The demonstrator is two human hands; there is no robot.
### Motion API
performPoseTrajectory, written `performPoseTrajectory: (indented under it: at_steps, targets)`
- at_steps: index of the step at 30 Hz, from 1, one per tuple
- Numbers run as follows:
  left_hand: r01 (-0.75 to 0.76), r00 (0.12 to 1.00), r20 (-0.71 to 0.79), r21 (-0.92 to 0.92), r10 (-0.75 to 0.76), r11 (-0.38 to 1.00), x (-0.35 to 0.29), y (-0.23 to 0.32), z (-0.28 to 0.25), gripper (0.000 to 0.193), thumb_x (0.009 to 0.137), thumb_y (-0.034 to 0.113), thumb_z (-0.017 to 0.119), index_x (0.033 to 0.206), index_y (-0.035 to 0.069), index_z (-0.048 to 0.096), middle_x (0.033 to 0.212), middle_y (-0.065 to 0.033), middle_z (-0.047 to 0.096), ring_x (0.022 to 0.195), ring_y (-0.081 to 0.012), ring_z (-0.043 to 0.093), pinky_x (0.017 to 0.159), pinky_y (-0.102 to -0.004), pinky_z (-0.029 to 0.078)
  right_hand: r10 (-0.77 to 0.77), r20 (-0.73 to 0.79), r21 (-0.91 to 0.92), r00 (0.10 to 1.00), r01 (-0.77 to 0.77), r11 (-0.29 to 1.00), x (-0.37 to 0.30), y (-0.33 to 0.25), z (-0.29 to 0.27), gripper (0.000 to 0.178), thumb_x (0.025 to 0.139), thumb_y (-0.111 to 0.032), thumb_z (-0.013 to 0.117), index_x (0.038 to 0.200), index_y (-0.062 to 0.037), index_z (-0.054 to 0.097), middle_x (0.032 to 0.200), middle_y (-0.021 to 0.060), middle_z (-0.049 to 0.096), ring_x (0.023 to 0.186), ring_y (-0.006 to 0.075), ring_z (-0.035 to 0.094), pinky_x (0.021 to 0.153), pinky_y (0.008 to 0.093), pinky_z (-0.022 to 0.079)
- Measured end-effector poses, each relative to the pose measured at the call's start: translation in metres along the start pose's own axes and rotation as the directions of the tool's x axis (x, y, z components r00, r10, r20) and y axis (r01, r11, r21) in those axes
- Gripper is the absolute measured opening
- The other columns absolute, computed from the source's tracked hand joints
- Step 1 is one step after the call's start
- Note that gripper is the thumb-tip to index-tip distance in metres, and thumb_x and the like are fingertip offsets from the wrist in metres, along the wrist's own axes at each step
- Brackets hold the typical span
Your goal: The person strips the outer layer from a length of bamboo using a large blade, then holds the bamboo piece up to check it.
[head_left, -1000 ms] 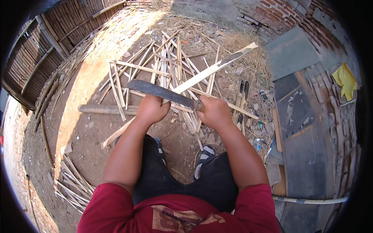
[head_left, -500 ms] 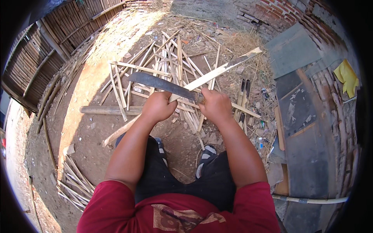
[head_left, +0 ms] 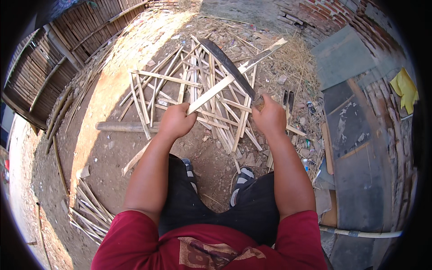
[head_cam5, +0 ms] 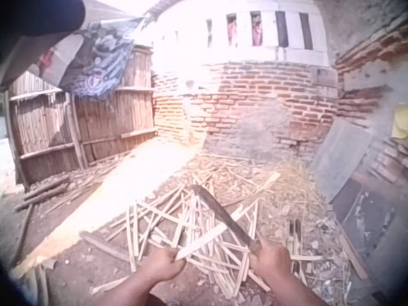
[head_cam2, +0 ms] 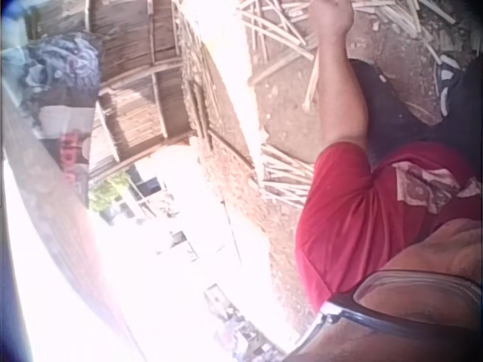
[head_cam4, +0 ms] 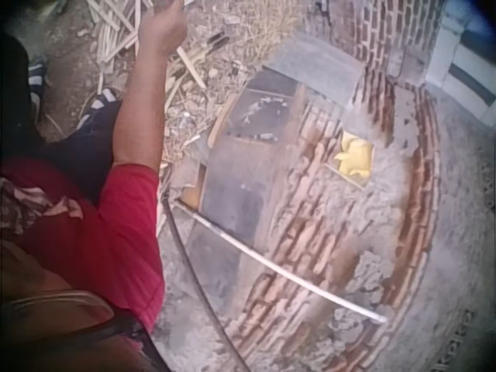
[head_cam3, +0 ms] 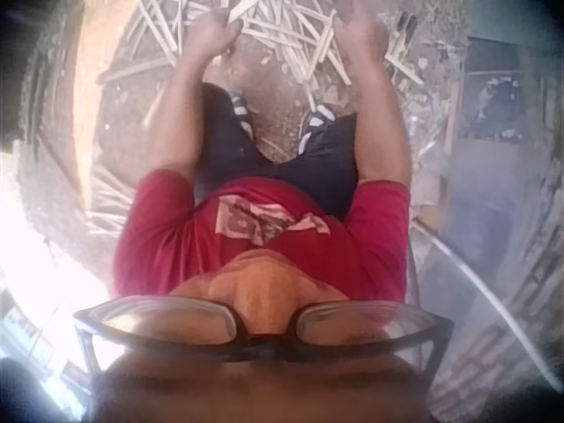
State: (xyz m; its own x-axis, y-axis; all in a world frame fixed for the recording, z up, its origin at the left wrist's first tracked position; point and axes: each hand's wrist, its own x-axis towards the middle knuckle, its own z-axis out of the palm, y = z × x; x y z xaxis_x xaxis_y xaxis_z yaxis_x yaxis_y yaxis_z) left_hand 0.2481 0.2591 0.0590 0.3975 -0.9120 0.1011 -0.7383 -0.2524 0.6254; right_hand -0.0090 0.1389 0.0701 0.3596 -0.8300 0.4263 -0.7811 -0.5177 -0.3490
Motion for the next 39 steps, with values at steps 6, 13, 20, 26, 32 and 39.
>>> performPoseTrajectory:
  at_steps: [6, 13, 20, 26, 32, 39]
  targets:
    - [-0.065, 0.998, 0.007, 0.014, 0.065, 0.998, -0.002, 0.012, 0.006, 0.03, 0.083, 0.028, 0.065, 0.089, 0.0, 0.069, 0.081, -0.026, 0.068, 0.081, -0.045, 0.067, 0.076, -0.0507, 0.054, -0.331, 0.098, -0.022, 0.939, 0.334, 0.942, -0.015, -0.023, 0.005, 0.029, 0.076, -0.021, 0.077, 0.096, -0.0074, 0.061, 0.08, 0.015, 0.069, 0.077, 0.0391, 0.069, 0.073, 0.0499, 0.055]
    - [-0.008, 1.0, 0.027, 0.11, 0.005, 0.994, -0.012, 0.008, -0.002, 0.026, 0.083, 0.026, 0.066, 0.09, 0.001, 0.07, 0.082, -0.0247, 0.069, 0.082, -0.0444, 0.067, 0.077, -0.0517, 0.054, 0.132, -0.048, 0.047, 0.99, -0.13, 0.99, 0.012, 0.036, -0.004, 0.032, 0.079, -0.025, 0.075, 0.101, -0.0054, 0.063, 0.084, 0.0186, 0.071, 0.085, 0.0415, 0.071, 0.075, 0.0518, 0.056]
    - [-0.076, 0.995, -0.057, 0.162, 0.086, 0.984, -0.01, -0.002, 0.006, 0.025, 0.083, 0.027, 0.067, 0.089, 0.002, 0.068, 0.085, -0.0234, 0.07, 0.084, -0.0445, 0.067, 0.078, -0.0536, 0.054, -0.243, 0.295, -0.023, 0.924, 0.261, 0.965, -0.009, -0.012, -0.006, 0.046, 0.081, -0.025, 0.074, 0.123, -0.0079, 0.066, 0.087, 0.0234, 0.072, 0.086, 0.0437, 0.07, 0.077, 0.0498, 0.056]
    - [-0.056, 0.993, -0.085, 0.257, 0.08, 0.965, -0.012, 0.008, -0.004, 0.022, 0.082, 0.023, 0.066, 0.085, 0.002, 0.065, 0.079, -0.0251, 0.067, 0.08, -0.0457, 0.066, 0.076, -0.0536, 0.053, 0.106, 0.022, 0.115, 0.994, -0.108, 0.988, 0.008, 0.044, -0.006, 0.032, 0.08, -0.025, 0.075, 0.101, -0.0047, 0.063, 0.088, 0.02, 0.071, 0.087, 0.0415, 0.07, 0.078, 0.0503, 0.055]
    - [-0.089, 0.991, -0.075, 0.241, 0.11, 0.966, -0.012, 0.006, 0.001, 0.023, 0.083, 0.025, 0.067, 0.084, 0.003, 0.066, 0.081, -0.0224, 0.069, 0.081, -0.044, 0.067, 0.075, -0.0535, 0.055, -0.293, 0.308, 0.032, 0.905, 0.298, 0.954, -0.014, -0.003, -0.009, 0.038, 0.081, -0.025, 0.076, 0.112, -0.0072, 0.064, 0.087, 0.0181, 0.07, 0.087, 0.0407, 0.069, 0.078, 0.0512, 0.054]
    - [-0.086, 0.987, -0.12, 0.158, 0.106, 0.984, -0.019, 0.002, -0.013, 0.022, 0.08, 0.021, 0.068, 0.085, 0.0, 0.067, 0.079, -0.0246, 0.067, 0.078, -0.0448, 0.065, 0.072, -0.0503, 0.052, 0.142, 0.112, 0.131, 0.984, -0.156, 0.979, 0.003, 0.042, -0.059, 0.042, 0.08, -0.026, 0.077, 0.116, -0.0068, 0.066, 0.091, 0.0194, 0.072, 0.088, 0.0407, 0.07, 0.077, 0.0487, 0.055]
